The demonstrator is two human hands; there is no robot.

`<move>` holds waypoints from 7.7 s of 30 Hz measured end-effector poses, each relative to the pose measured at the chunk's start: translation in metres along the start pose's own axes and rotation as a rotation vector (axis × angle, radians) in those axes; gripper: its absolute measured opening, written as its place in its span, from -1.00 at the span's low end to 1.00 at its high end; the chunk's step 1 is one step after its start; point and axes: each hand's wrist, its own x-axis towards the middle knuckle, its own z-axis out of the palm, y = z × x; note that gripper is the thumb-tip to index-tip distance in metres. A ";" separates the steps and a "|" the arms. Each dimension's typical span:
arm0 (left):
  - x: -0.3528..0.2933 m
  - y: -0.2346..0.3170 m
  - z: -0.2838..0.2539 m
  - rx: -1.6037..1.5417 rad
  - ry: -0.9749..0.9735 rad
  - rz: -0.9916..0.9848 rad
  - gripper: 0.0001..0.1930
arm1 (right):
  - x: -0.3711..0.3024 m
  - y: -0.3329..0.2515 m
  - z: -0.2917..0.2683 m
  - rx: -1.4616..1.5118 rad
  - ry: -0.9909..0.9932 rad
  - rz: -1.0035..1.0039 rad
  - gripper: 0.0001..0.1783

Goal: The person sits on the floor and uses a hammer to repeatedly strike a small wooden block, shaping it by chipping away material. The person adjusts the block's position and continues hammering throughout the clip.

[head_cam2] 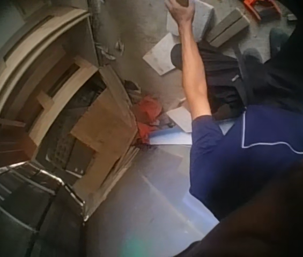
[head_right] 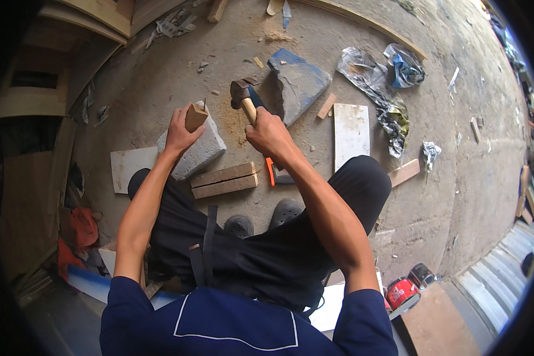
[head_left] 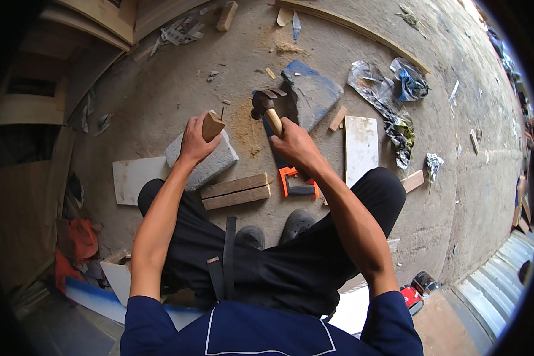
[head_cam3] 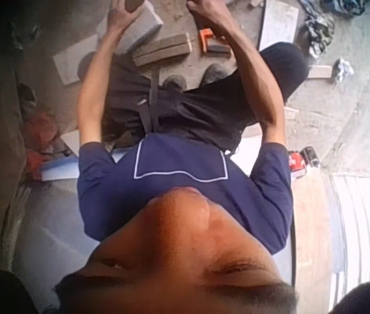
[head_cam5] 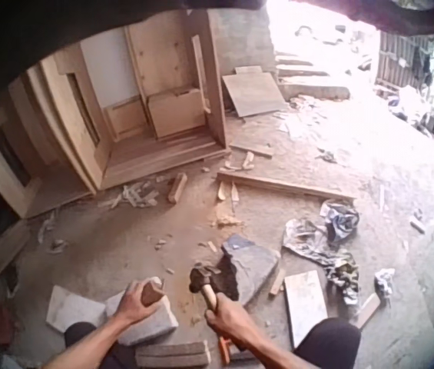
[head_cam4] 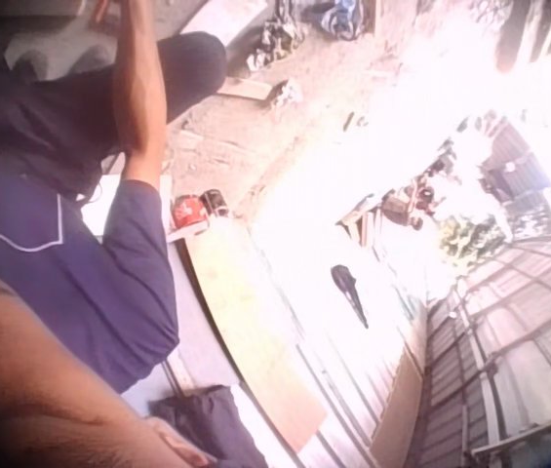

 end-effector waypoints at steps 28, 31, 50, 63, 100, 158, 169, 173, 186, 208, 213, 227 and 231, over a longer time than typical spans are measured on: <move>-0.030 -0.015 0.083 0.332 -0.222 -0.098 -0.30 | -0.005 0.021 0.017 0.044 -0.069 0.183 -0.66; -0.030 -0.016 0.082 0.322 -0.160 -0.071 -0.33 | -0.002 0.027 0.025 0.115 -0.031 0.222 -0.62; 0.004 -0.019 0.098 0.012 -0.010 -0.901 -0.48 | 0.059 0.027 0.051 0.485 0.041 0.365 -0.67; 0.009 -0.018 0.102 0.023 0.109 -0.895 -0.56 | 0.064 0.046 0.067 0.369 0.003 0.288 -0.75; 0.013 -0.015 0.094 0.008 0.016 -0.951 -0.55 | 0.098 0.034 0.024 0.290 -0.144 0.365 -0.71; 0.006 -0.022 0.098 0.007 0.124 -0.826 -0.57 | 0.203 -0.049 0.015 -0.317 -0.645 0.359 -0.82; 0.005 -0.022 0.098 0.008 0.111 -0.858 -0.55 | 0.147 -0.020 0.001 0.203 -0.356 0.556 -0.83; 0.009 -0.018 0.098 0.016 0.107 -0.855 -0.53 | 0.131 0.021 -0.004 0.559 -0.140 0.610 -0.87; 0.010 -0.018 0.102 0.087 0.087 -0.854 -0.51 | 0.104 0.070 0.048 0.233 -0.170 0.439 -0.78; 0.014 -0.012 0.092 0.082 0.049 -0.886 -0.50 | 0.110 0.089 0.032 0.936 -0.508 0.619 -0.84; 0.015 -0.012 0.091 0.122 0.054 -0.892 -0.50 | 0.104 0.095 0.032 1.001 -0.501 0.568 -0.84; 0.018 -0.012 0.083 0.051 -0.096 -0.999 -0.47 | 0.100 0.088 0.044 0.942 -0.598 0.681 -0.82; 0.017 -0.019 0.085 0.062 -0.096 -0.993 -0.47 | 0.090 0.099 0.036 0.810 -0.605 0.600 -0.82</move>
